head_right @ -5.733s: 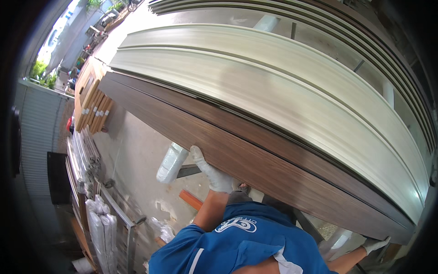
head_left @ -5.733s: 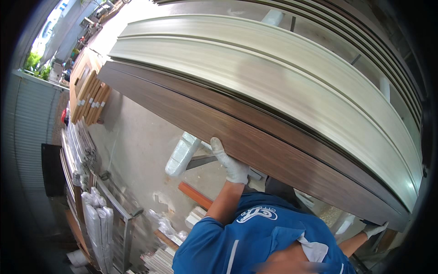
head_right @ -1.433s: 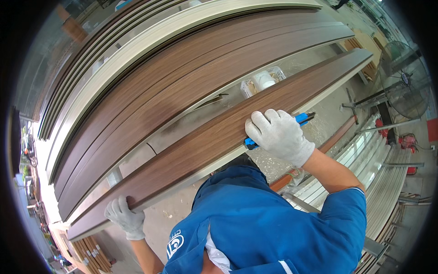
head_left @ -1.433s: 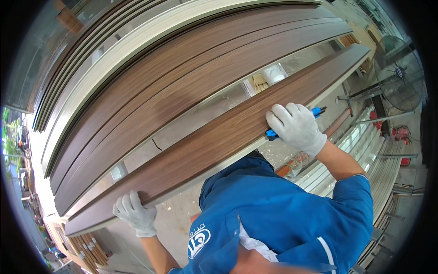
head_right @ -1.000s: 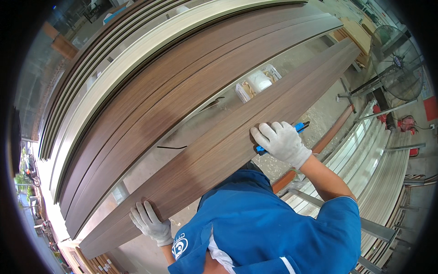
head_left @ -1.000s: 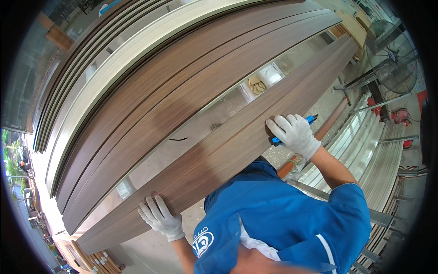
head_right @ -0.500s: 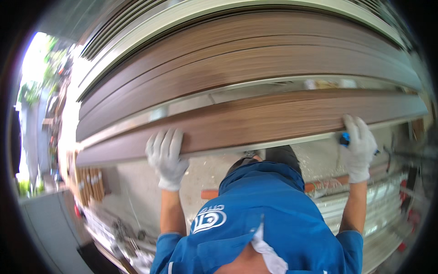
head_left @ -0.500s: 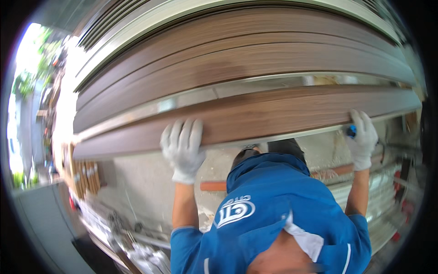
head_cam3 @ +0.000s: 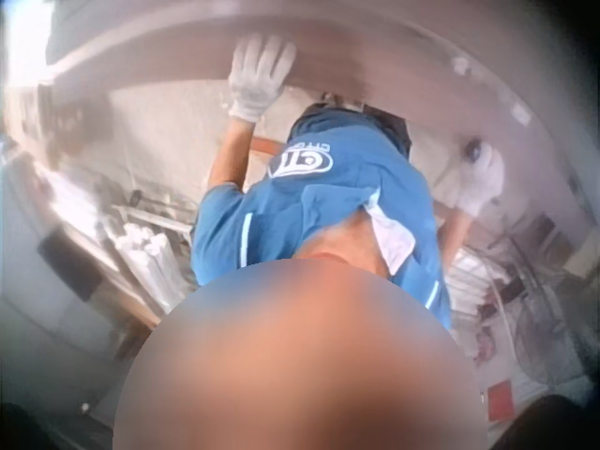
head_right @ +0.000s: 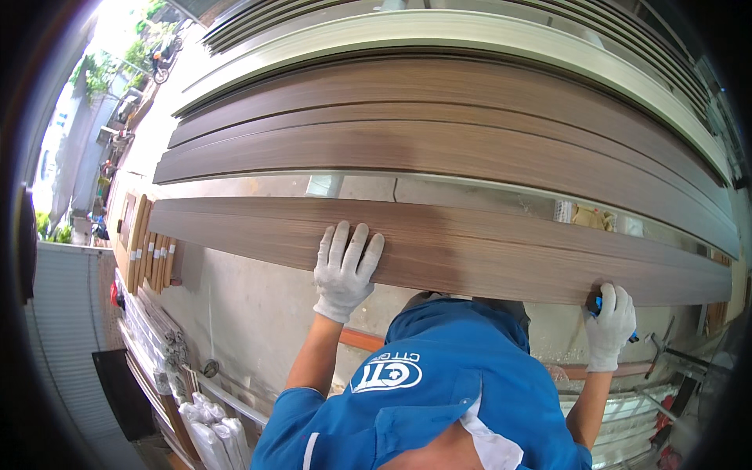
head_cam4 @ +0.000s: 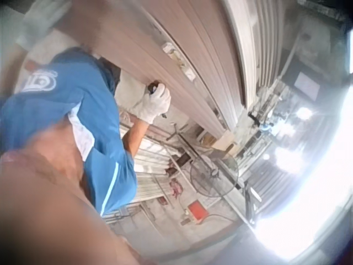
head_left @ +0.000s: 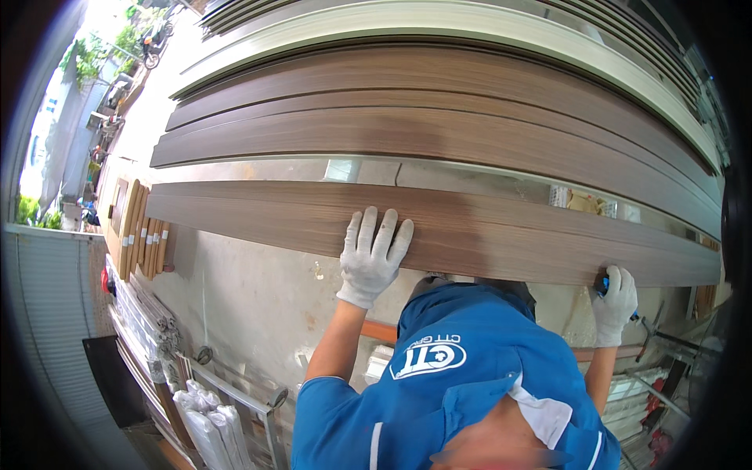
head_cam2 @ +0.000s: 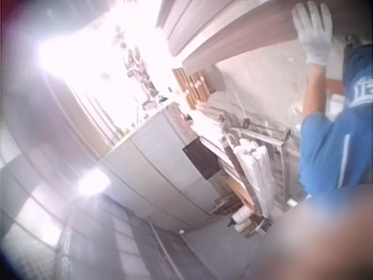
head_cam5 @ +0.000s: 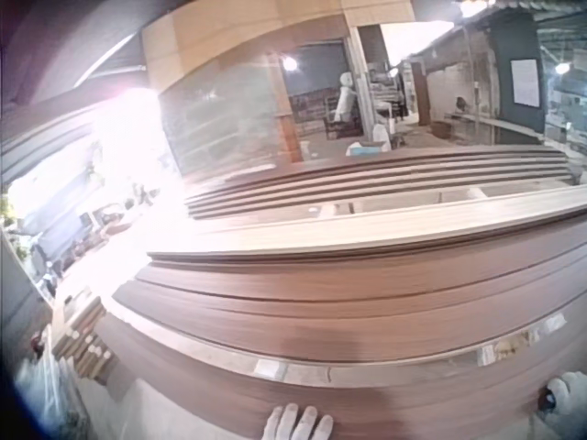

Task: The person applies a black cable along the edge of a wooden plank using a blue tool. They repeatedly position the cable, press it into place, and adjust the plank while working in a workshop environment.

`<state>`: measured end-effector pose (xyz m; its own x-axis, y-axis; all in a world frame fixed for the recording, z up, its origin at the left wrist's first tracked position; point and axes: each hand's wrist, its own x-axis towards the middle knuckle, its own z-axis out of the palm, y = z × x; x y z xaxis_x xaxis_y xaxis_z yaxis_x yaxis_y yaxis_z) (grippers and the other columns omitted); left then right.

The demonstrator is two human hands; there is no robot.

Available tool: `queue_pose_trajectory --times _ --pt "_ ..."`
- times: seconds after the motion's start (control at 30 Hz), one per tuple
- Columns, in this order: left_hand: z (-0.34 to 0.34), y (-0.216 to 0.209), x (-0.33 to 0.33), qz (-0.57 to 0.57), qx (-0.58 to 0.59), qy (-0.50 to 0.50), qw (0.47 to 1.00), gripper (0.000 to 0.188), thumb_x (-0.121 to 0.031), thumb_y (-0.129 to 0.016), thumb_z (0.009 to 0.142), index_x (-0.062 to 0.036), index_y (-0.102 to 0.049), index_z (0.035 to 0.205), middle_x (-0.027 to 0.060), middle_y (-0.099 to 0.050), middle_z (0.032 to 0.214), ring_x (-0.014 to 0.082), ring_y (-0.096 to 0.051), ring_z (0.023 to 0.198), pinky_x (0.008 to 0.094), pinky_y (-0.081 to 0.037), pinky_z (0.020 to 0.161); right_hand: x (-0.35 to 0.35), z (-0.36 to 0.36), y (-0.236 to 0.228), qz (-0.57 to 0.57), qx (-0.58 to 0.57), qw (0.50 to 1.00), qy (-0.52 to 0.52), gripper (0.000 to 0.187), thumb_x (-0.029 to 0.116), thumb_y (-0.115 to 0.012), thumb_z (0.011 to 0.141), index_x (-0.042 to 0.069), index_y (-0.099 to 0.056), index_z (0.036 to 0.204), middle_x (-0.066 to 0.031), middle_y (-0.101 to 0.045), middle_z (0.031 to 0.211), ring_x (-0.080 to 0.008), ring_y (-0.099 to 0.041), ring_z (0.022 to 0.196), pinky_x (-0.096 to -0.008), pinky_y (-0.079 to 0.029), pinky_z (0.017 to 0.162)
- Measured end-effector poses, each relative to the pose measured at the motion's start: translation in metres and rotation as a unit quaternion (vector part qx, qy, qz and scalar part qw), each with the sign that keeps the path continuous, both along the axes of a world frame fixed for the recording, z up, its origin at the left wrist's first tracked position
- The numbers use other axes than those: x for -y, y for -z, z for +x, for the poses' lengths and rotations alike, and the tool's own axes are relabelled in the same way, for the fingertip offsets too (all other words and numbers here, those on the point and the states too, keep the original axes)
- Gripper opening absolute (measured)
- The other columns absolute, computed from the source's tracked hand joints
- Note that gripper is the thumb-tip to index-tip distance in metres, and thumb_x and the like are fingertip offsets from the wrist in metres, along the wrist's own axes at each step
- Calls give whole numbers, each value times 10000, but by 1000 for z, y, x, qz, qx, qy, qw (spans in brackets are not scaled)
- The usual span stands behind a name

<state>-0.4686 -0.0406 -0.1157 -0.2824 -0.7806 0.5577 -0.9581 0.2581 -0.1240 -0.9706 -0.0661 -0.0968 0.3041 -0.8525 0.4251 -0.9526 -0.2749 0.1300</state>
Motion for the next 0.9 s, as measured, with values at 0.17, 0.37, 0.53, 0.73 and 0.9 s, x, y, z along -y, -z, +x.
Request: queue_pose_trajectory --times 0.17,0.37,0.53,0.73,0.9 --pt "4 -4 55 -2 16 -11 1000 634 -194 -771 667 -184 -705 1297 86 -612 1309 324 -562 1262 539 -467 1097 51 22 -17 24 59 998 21 565 52 -871 643 107 -637 1155 -109 -691 1119 -374 -687 1000 -466 -563 809" --pt "-1 -5 17 29 -144 -7 989 671 -374 -862 763 -94 -654 1336 133 -585 1332 334 -553 1259 500 -456 1080 44 -15 -31 76 272 954 101 474 78 -894 722 51 -663 1135 -90 -706 1141 -291 -688 982 -395 -557 870" --pt "-29 18 -13 53 -836 -144 527 956 -709 -743 871 -41 -461 1493 142 -551 1397 317 -516 1305 473 -438 1088 49 -158 -7 -149 475 752 433 543 478 -790 967 21 -690 1244 -89 -692 1160 -245 -663 1018 -366 -546 935" --pt "-67 16 60 -78 -918 -157 355 921 -798 -526 971 -171 -364 1626 77 -470 1565 281 -458 1420 475 -396 1183 77 -243 45 -135 715 580 366 748 570 -676 1014 -57 -599 1414 -190 -641 1404 -285 -658 1184 -403 -543 1019" --pt "-82 -14 92 -96 -921 -195 322 841 -722 -467 1037 -146 -350 1638 76 -470 1579 283 -461 1422 450 -397 1190 102 -245 57 -155 658 612 409 700 503 -644 1048 -63 -580 1456 -158 -638 1440 -290 -652 1215 -399 -523 1058"
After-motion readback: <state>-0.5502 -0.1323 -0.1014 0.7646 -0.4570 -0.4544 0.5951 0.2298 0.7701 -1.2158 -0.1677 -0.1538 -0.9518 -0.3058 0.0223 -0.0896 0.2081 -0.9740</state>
